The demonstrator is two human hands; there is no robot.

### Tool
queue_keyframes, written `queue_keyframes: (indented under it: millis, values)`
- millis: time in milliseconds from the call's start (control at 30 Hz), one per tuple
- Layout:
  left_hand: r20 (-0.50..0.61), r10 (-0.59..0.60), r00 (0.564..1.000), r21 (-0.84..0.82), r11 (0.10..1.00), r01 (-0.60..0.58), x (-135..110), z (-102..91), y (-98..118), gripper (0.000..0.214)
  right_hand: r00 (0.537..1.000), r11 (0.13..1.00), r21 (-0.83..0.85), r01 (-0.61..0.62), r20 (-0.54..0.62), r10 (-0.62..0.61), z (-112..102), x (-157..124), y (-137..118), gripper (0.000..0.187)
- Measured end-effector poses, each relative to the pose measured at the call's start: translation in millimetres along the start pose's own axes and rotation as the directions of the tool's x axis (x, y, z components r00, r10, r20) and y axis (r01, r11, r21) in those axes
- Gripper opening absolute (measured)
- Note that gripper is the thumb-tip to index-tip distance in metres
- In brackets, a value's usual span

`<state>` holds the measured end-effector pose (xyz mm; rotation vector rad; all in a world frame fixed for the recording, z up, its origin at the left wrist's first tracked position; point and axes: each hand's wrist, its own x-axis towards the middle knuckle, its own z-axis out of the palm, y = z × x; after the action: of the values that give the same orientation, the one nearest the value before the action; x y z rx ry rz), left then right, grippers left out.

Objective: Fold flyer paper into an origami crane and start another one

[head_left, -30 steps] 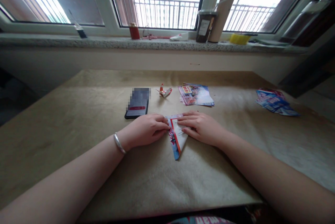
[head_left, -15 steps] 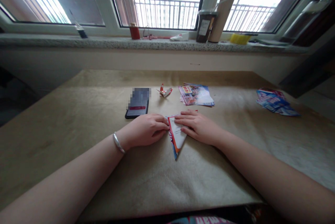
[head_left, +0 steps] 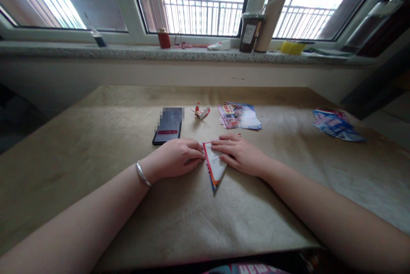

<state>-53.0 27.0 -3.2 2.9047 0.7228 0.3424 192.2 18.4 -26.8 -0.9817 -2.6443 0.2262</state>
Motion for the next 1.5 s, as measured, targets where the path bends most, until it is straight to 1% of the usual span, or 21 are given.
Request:
queue_keyframes:
  millis: [233,500,767,867,967,1133,1267,1500]
  values:
    - [-0.002,0.002,1.000,-0.015,1.000,-0.002,0,0.2,-2,0.026,1.000,1.000,-0.023,0.010,0.027,-0.010,0,0,0,0.039]
    - [0.010,-0.015,1.000,-0.021,1.000,0.016,1,0.8,-2,0.026,1.000,1.000,-0.027,-0.006,0.026,0.007,1,1,-2,0.041]
    - [-0.059,0.002,0.998,0.032,0.999,0.000,3,8.2,1,0.027,1.000,1.000,-0.030,0.003,0.017,-0.002,2,0,0,0.041]
    - [-0.086,-0.038,0.996,0.077,0.996,0.044,4,9.7,7,0.027,1.000,1.000,-0.031,0.004,0.014,-0.004,3,0,1,0.040]
    - [-0.053,-0.079,0.995,0.128,0.988,0.085,4,8.4,11,0.027,1.000,1.000,-0.019,0.002,-0.007,-0.002,3,0,1,0.039]
    - [-0.009,-0.098,0.995,0.157,0.983,0.098,4,4.9,12,0.026,0.998,1.000,0.003,-0.005,-0.062,0.005,3,0,1,0.033]
    - [-0.016,-0.083,0.996,0.162,0.983,0.085,3,4.4,11,0.027,0.998,1.000,-0.008,-0.001,-0.064,0.001,1,0,-2,0.033]
    - [-0.017,-0.092,0.996,0.151,0.984,0.094,3,6.5,9,0.028,0.999,0.999,-0.039,-0.006,-0.042,0.005,2,1,-3,0.036]
